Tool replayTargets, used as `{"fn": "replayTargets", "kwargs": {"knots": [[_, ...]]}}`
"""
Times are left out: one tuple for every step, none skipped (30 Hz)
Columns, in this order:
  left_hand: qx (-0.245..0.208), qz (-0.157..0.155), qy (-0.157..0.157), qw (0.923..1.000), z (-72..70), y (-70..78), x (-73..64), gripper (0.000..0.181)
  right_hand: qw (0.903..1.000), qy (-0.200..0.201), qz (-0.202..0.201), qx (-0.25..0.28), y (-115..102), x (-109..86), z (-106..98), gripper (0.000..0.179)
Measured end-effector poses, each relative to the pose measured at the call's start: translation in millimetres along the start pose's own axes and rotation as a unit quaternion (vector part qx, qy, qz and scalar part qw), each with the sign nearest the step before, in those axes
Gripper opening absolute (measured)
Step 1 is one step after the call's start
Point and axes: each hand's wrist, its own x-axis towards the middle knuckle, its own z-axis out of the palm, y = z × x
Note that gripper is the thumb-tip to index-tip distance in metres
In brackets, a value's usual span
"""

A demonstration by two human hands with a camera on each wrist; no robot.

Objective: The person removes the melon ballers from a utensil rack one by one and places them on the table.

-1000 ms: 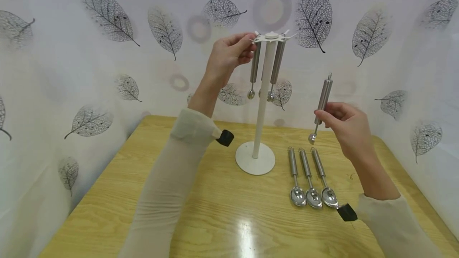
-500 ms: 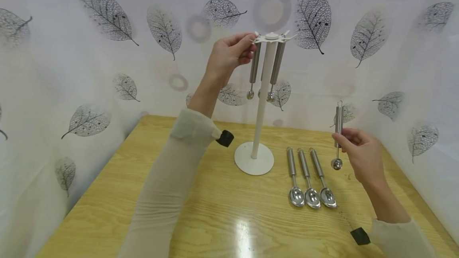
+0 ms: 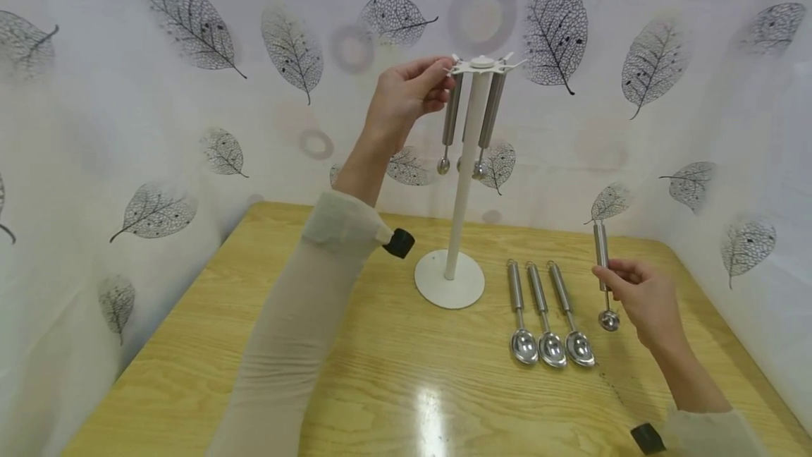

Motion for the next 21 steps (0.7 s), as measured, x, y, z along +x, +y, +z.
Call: {"fn": "replayTargets", "kwargs": {"knots": [[-0.001, -0.001, 0.000, 1.0000, 0.3, 0.1, 0.1, 0.024, 0.9999, -0.008, 0.007, -0.011, 3, -1.0, 0, 0.055], [-0.001, -0.001, 0.000, 1.0000, 0.5, 0.1, 0.3, 0.024, 0.9996, -0.014, 0.014, -0.019, 6, -1.9, 0, 0.057], [-0.001, -0.002, 0.000, 1.0000, 0.6, 0.1, 0.3, 0.024, 0.9993, -0.020, 0.021, -0.024, 8, -2.8, 0, 0.059], [-0.001, -0.001, 0.000, 1.0000, 0.6, 0.1, 0.3, 0.024, 0.9989, -0.026, 0.029, -0.025, 11, -3.4, 0, 0.061], [-0.001, -0.001, 0.000, 1.0000, 0.6, 0.1, 0.3, 0.024, 0.9987, -0.029, 0.035, -0.025, 13, -3.7, 0, 0.061], [-0.001, -0.001, 0.000, 1.0000, 0.5, 0.1, 0.4, 0.024, 0.9983, -0.033, 0.040, -0.026, 15, -3.9, 0, 0.062], [-0.002, -0.001, 0.000, 1.0000, 0.6, -0.1, 0.4, 0.024, 0.9980, -0.036, 0.045, -0.026, 17, -4.3, 1, 0.062], [-0.003, -0.001, 0.000, 1.0000, 0.7, -0.5, 0.5, 0.024, 0.9976, -0.038, 0.051, -0.027, 19, -4.9, 1, 0.062], [-0.004, -0.002, 0.000, 1.0000, 0.8, -0.6, 0.5, 0.024, 0.9970, -0.042, 0.057, -0.030, 21, -5.5, 1, 0.063], [-0.005, -0.002, 0.001, 1.0000, 0.8, -0.4, 0.6, 0.024, 0.9965, -0.046, 0.063, -0.032, 23, -5.6, 2, 0.063], [-0.006, -0.002, 0.001, 1.0000, 0.9, -0.2, 0.8, 0.024, 0.9957, -0.050, 0.069, -0.037, 25, -5.8, 2, 0.064], [-0.006, -0.002, 0.002, 1.0000, 0.9, -0.1, 0.9, 0.024, 0.9948, -0.055, 0.074, -0.041, 27, -6.4, 3, 0.064], [-0.007, -0.003, 0.002, 1.0000, 1.0, -0.1, 0.9, 0.024, 0.9940, -0.061, 0.079, -0.043, 28, -6.9, 4, 0.064], [-0.007, -0.003, 0.002, 1.0000, 1.1, -0.1, 0.8, 0.024, 0.9931, -0.066, 0.085, -0.045, 30, -7.6, 5, 0.063], [-0.007, -0.003, 0.002, 1.0000, 1.1, -0.2, 0.8, 0.024, 0.9921, -0.073, 0.089, -0.049, 32, -8.3, 5, 0.063], [-0.007, -0.003, 0.001, 1.0000, 1.1, -0.3, 0.7, 0.024, 0.9912, -0.079, 0.093, -0.051, 33, -9.0, 6, 0.063], [-0.006, -0.002, 0.001, 1.0000, 1.1, -0.4, 0.6, 0.024, 0.9904, -0.085, 0.095, -0.053, 34, -9.5, 7, 0.062], [-0.006, -0.001, 0.001, 1.0000, 1.0, -0.4, 0.6, 0.024, 0.9896, -0.089, 0.099, -0.052, 35, -10.1, 8, 0.062], [-0.006, -0.001, 0.001, 1.0000, 1.0, -0.5, 0.5, 0.024, 0.9890, -0.093, 0.102, -0.052, 37, -10.3, 8, 0.062], [-0.006, -0.001, 0.001, 1.0000, 1.0, -0.5, 0.5, 0.024, 0.9885, -0.095, 0.104, -0.054, 38, -10.3, 9, 0.062], [-0.006, 0.000, 0.001, 1.0000, 1.0, -0.5, 0.5, 0.024, 0.9880, -0.097, 0.106, -0.057, 39, -10.1, 9, 0.061]]}}
